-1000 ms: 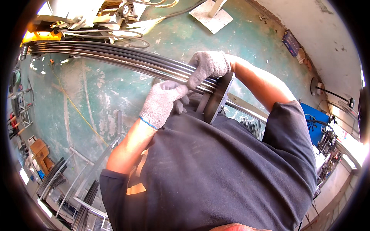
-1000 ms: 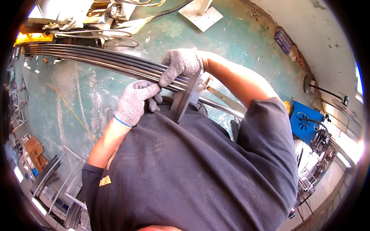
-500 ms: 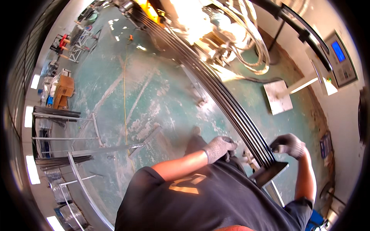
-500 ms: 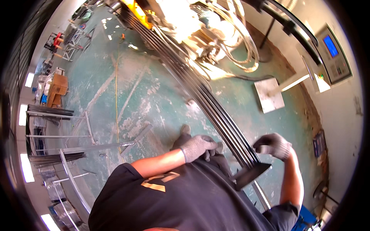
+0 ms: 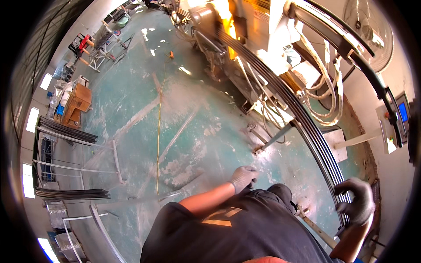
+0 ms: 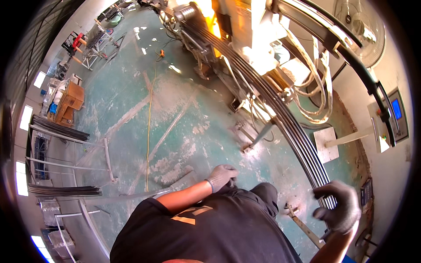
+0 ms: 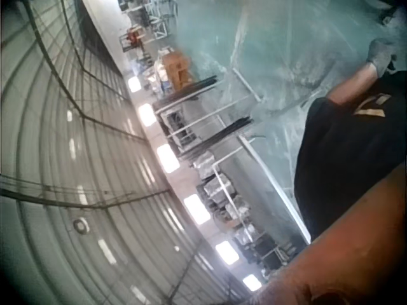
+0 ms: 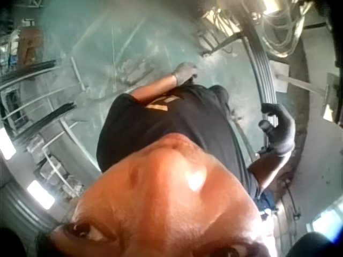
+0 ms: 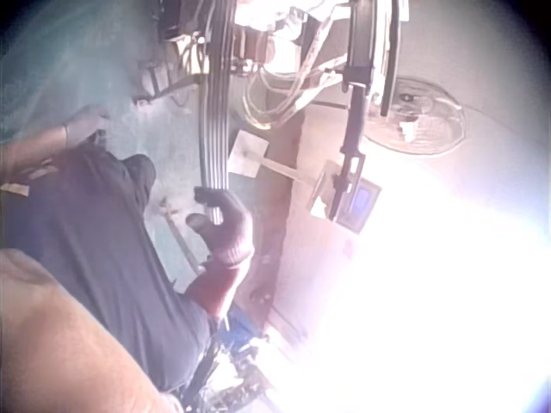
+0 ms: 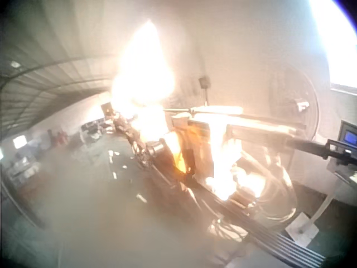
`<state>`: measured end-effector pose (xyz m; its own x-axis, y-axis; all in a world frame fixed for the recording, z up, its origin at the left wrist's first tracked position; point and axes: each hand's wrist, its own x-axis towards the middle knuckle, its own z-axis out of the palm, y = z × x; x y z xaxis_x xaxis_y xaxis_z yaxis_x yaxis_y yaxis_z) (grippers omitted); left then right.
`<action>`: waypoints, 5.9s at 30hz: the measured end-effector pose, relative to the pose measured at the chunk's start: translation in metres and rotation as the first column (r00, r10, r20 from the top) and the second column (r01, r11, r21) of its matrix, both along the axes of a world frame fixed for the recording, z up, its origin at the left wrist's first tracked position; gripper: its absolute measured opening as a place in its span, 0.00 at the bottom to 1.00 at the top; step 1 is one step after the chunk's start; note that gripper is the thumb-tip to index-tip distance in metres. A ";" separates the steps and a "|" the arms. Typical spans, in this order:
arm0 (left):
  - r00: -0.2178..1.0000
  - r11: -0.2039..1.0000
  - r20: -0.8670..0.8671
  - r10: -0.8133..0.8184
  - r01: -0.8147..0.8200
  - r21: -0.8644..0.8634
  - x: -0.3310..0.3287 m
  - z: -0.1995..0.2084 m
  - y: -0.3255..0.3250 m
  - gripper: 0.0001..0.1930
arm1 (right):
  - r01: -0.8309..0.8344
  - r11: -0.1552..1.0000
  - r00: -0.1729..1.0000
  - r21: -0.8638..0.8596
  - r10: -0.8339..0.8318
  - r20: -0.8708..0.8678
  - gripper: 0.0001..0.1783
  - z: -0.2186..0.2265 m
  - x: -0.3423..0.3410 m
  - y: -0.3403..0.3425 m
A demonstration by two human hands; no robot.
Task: The person measures a metal rod with a tape measure, then repeatedly picks up multiple rods, places them into a bending machine, and removes the bent rods. The bent rods are stacked on the floor.
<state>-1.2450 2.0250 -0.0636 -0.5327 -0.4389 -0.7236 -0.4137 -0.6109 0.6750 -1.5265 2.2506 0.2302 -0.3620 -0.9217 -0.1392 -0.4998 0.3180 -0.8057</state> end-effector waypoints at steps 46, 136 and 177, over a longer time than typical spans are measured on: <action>0.929 0.923 0.179 0.325 -0.270 -0.274 0.327 -0.085 -1.174 0.11 | -0.157 0.305 0.971 0.939 -0.126 0.203 0.37 -0.559 0.257 -1.028; 0.406 0.211 0.359 -0.840 0.856 -0.473 0.151 -0.124 -1.783 0.10 | 0.784 0.079 0.240 0.616 -0.953 -0.184 0.30 -0.458 0.413 -1.532; 0.324 0.070 0.345 -0.881 0.810 -0.582 0.145 -0.081 -1.670 0.18 | 0.702 -0.027 0.005 0.711 -0.999 -0.043 0.20 -0.450 0.487 -1.447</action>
<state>-1.0996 0.3551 -0.1442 -0.8817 0.0995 -0.4611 -0.2994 0.6375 0.7099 -1.0396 0.8039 -0.2199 -0.5501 0.3910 -0.7378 0.7943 0.5178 -0.3178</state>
